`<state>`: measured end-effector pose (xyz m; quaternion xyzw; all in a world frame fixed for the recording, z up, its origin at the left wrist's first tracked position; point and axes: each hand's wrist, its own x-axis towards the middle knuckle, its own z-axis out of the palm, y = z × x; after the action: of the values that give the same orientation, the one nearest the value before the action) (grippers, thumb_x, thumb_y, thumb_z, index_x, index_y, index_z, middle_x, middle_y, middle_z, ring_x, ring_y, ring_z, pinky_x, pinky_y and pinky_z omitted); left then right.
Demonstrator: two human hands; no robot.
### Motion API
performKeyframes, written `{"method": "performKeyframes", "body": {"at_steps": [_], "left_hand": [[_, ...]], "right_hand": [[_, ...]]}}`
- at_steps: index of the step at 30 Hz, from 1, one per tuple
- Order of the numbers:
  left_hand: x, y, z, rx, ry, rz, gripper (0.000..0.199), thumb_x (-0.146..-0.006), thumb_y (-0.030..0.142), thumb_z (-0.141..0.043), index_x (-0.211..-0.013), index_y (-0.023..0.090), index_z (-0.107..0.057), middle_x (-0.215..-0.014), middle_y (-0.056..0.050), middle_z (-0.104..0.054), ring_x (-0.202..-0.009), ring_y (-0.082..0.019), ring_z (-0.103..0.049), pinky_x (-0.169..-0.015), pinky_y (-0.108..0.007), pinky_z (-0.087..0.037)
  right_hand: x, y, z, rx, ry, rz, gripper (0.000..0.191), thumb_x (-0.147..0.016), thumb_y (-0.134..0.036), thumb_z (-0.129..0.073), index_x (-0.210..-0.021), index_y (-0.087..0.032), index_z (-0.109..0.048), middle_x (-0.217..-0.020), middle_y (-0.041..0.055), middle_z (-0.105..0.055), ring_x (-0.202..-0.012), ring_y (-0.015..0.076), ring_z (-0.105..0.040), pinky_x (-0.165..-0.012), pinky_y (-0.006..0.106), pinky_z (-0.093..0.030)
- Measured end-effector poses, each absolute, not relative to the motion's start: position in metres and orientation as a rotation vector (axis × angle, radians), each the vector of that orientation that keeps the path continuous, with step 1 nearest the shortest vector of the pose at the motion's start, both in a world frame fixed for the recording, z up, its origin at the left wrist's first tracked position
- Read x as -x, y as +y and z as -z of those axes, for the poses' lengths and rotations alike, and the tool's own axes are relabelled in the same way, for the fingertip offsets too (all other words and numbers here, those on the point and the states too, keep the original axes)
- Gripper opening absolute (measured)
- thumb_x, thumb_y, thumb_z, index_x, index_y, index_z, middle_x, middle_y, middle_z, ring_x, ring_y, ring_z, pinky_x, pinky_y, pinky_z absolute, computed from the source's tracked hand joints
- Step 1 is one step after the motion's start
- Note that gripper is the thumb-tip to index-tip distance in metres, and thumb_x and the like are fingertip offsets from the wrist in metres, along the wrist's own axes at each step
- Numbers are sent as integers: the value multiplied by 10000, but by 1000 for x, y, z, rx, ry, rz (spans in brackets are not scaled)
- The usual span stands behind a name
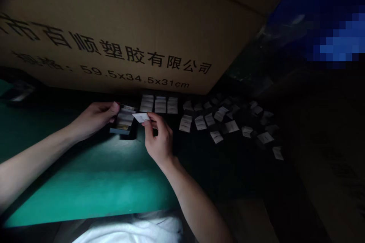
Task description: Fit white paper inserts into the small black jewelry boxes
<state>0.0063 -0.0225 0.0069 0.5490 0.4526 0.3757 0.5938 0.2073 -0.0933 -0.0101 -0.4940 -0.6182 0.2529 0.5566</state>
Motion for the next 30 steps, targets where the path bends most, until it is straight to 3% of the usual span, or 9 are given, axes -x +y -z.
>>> {"method": "performKeyframes", "body": {"at_steps": [8,13,18,24,30], "left_hand": [[-6,-23,-7,-1375,1118,-832,640,-800,757,-647,-743,120,-681,-580,0,-561,-541,-107,-459,-495,-218,-378],[-4,-24,-9,-1372,1139,-795,597,-831,702,-655,-894,113,-733,-700,-21,-661,-600,-123,-517,-525,-218,-396],[-5,-25,-11,-1390,1165,-771,523,-873,638,-652,-858,121,-729,-626,15,-598,-566,-99,-461,-503,-202,-353],[-7,-26,-12,-1363,1203,-746,519,-863,630,-668,-963,133,-776,-751,-15,-719,-631,-120,-560,-559,-203,-415],[-9,-27,-15,-1371,1196,-753,562,-816,669,-684,-936,131,-792,-796,-51,-768,-647,-147,-619,-587,-220,-464]], "right_hand": [[-208,-93,5,1181,-1486,-445,98,-955,-236,-625,-1052,-224,-631,-950,36,-751,-849,155,-743,-754,276,-633],[-207,-94,2,1168,-1494,-408,64,-939,-206,-651,-1002,-212,-655,-907,24,-748,-786,133,-724,-734,250,-616],[-206,-94,3,1174,-1496,-428,64,-951,-231,-641,-1008,-207,-656,-923,30,-757,-796,137,-734,-752,260,-625],[-207,-95,3,1163,-1501,-433,75,-952,-219,-641,-1021,-205,-663,-928,41,-746,-803,144,-733,-753,279,-624],[-205,-96,4,1156,-1526,-427,75,-956,-217,-637,-1027,-218,-661,-926,31,-734,-807,137,-727,-758,274,-628]]}}
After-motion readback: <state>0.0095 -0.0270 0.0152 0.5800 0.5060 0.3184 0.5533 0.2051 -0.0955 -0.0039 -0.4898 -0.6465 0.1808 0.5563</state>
